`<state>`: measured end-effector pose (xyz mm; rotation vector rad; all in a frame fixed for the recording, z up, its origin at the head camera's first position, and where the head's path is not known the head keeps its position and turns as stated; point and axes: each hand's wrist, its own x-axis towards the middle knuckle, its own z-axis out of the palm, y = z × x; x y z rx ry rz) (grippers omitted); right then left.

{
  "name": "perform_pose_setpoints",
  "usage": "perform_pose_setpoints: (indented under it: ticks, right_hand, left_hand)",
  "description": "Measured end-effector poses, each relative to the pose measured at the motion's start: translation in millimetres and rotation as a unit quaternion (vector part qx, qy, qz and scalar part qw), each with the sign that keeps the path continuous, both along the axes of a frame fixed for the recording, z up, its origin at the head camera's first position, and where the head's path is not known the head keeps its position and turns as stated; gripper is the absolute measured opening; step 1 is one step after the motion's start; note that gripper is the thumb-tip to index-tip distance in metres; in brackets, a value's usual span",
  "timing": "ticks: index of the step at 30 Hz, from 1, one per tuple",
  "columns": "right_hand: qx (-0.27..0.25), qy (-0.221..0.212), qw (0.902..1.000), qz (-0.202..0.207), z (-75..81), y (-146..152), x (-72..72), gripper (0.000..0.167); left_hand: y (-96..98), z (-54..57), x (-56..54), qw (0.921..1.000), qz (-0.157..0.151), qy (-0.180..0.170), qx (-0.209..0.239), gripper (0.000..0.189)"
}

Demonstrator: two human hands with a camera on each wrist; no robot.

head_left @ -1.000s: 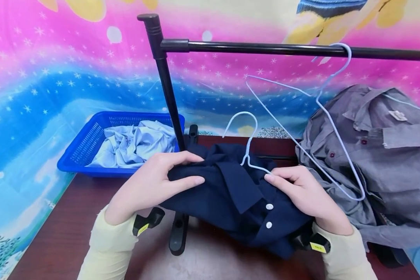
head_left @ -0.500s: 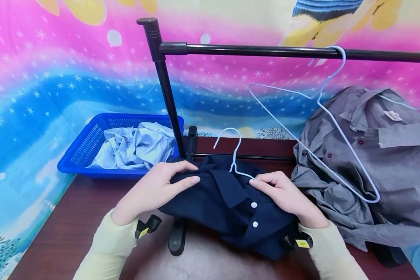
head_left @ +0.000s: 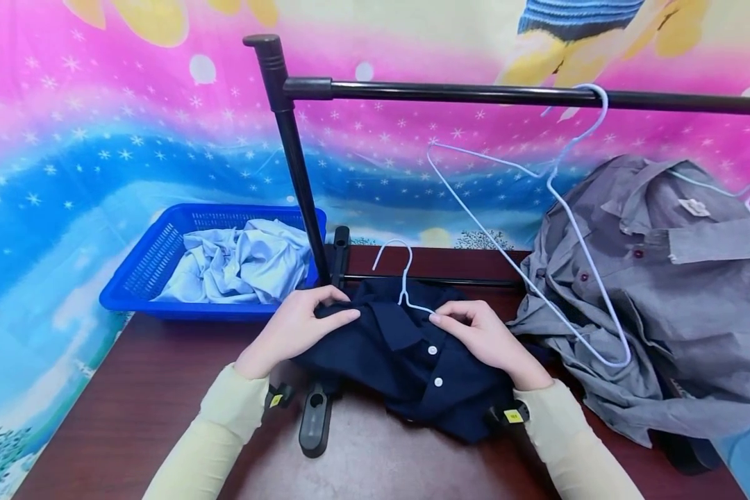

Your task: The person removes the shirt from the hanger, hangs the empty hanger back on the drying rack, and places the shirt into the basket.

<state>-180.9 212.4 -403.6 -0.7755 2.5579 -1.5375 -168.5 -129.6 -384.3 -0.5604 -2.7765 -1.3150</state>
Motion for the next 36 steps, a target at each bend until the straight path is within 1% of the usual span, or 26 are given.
perform_pose_setpoints:
  ticks: [3, 6, 8, 11, 13, 15, 17, 22, 24, 26, 30, 31, 33, 36]
  right_hand:
    - [-0.01, -0.019, 0.9995, -0.021, -1.9, -1.8, -2.7, 0.007]
    - [-0.04, -0.023, 0.9983, -0.035, 6.1, -5.3, 1.1, 0.009]
    - [-0.052, -0.01, 0.9977, -0.042, 12.9, -7.2, 5.6, 0.011]
    - [-0.034, 0.02, 0.9979, -0.051, 21.4, -8.7, 12.2, 0.006]
    - [-0.014, 0.038, 0.9978, -0.052, 25.3, -9.4, 16.3, 0.003]
    - [-0.001, 0.053, 0.9972, -0.053, 28.3, -10.5, 19.7, 0.004]
    - [0.003, 0.073, 0.9959, -0.053, 30.4, -11.8, 22.5, 0.004]
    - [-0.004, 0.114, 0.9925, -0.045, 25.8, -8.6, 21.3, 0.007]
    - [-0.002, 0.124, 0.9917, -0.036, 23.9, -5.5, 19.6, 0.008]
    - [0.001, 0.132, 0.9909, -0.027, 26.0, -3.3, 19.3, 0.004]
    - [0.004, 0.152, 0.9882, -0.016, 36.2, -4.3, 19.9, 0.003]
    - [0.003, 0.158, 0.9873, -0.015, 38.9, -5.5, 20.1, 0.006]
    - [0.0, 0.168, 0.9856, -0.016, 44.0, -7.8, 20.4, 0.014]
    - [-0.004, 0.173, 0.9848, -0.014, 51.2, -9.2, 21.2, 0.017]
  left_hand:
    - [3.9, -3.8, -2.4, 0.9995, 0.007, 0.032, -0.002, 0.047]
    - [9.0, -3.3, -1.3, 0.9974, 0.017, 0.07, -0.001, 0.044]
    - [13.1, -1.1, 1.4, 0.996, 0.027, 0.086, 0.001, 0.042]
    - [20.0, 2.4, 6.0, 0.9956, 0.031, 0.088, -0.007, 0.04]
    - [25.0, 4.5, 8.6, 0.9961, 0.024, 0.084, -0.015, 0.041]
    - [29.6, 5.7, 10.2, 0.9963, 0.016, 0.08, -0.028, 0.042]
    - [33.5, 6.6, 11.7, 0.9962, 0.01, 0.079, -0.035, 0.043]
    - [39.2, 6.1, 13.3, 0.9956, 0.005, 0.083, -0.043, 0.044]
    - [39.9, 5.5, 13.5, 0.9951, -0.004, 0.089, -0.044, 0.043]
    - [40.0, 6.0, 14.0, 0.9944, -0.015, 0.096, -0.04, 0.04]
    - [40.0, 9.6, 14.5, 0.9926, -0.035, 0.114, -0.02, 0.031]
    - [40.2, 10.8, 14.6, 0.9918, -0.038, 0.122, -0.012, 0.028]
    - [40.4, 12.0, 14.6, 0.989, -0.04, 0.143, 0.002, 0.021]
    - [40.4, 12.6, 15.2, 0.9813, -0.031, 0.189, 0.016, 0.013]
